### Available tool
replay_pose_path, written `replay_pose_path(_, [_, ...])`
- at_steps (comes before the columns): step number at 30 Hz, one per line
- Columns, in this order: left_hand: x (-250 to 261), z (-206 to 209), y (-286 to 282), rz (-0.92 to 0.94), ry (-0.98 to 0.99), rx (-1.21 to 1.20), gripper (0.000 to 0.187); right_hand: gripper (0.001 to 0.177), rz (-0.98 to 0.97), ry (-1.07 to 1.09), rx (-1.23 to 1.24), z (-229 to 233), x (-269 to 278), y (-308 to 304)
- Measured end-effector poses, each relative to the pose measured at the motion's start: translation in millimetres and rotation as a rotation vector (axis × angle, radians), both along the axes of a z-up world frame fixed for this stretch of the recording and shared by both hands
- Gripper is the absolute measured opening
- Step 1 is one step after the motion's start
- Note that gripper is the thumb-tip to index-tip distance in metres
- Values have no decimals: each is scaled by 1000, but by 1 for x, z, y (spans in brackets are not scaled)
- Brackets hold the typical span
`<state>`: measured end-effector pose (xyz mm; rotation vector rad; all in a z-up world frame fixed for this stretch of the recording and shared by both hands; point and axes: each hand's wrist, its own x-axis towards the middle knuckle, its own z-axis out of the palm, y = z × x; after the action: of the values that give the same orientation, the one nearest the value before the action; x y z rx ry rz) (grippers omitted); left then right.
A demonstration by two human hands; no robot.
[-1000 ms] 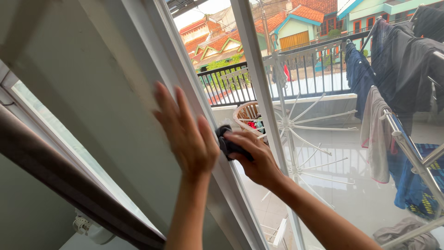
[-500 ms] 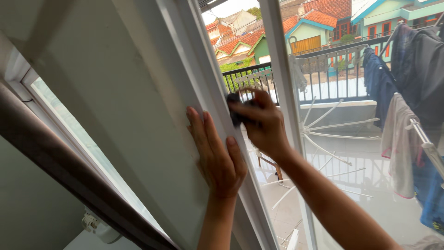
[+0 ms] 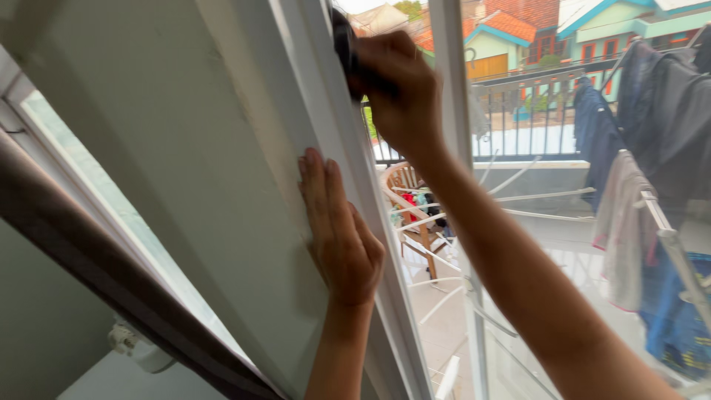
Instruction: The person cleans the white window frame using a dark cloth. They wipe the bottom sill, side jambs, and upper sections of the frame while squatting or sitting on the floor.
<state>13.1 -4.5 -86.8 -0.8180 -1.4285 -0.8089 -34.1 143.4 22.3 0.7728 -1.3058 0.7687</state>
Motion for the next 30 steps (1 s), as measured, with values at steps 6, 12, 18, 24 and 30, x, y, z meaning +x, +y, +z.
replay_pose_path(6, [5, 0, -1, -10, 39, 19, 43, 32, -117, -188, -68, -110, 27, -7])
replay_pose_path(12, [5, 2, 1, 27, 51, 25, 42, 27, -171, -374, -99, -211, 55, -11])
replay_pose_path(18, [6, 0, 0, 13, 37, 34, 41, 35, -190, -290, -85, -218, 58, -10])
replay_pose_path(24, [6, 1, 2, -24, 27, 49, 41, 37, -5, -278, -126, -134, 42, -9])
replay_pose_path(30, [3, -2, 5, -35, -5, 43, 41, 23, -153, 17, -121, -27, 10, 0])
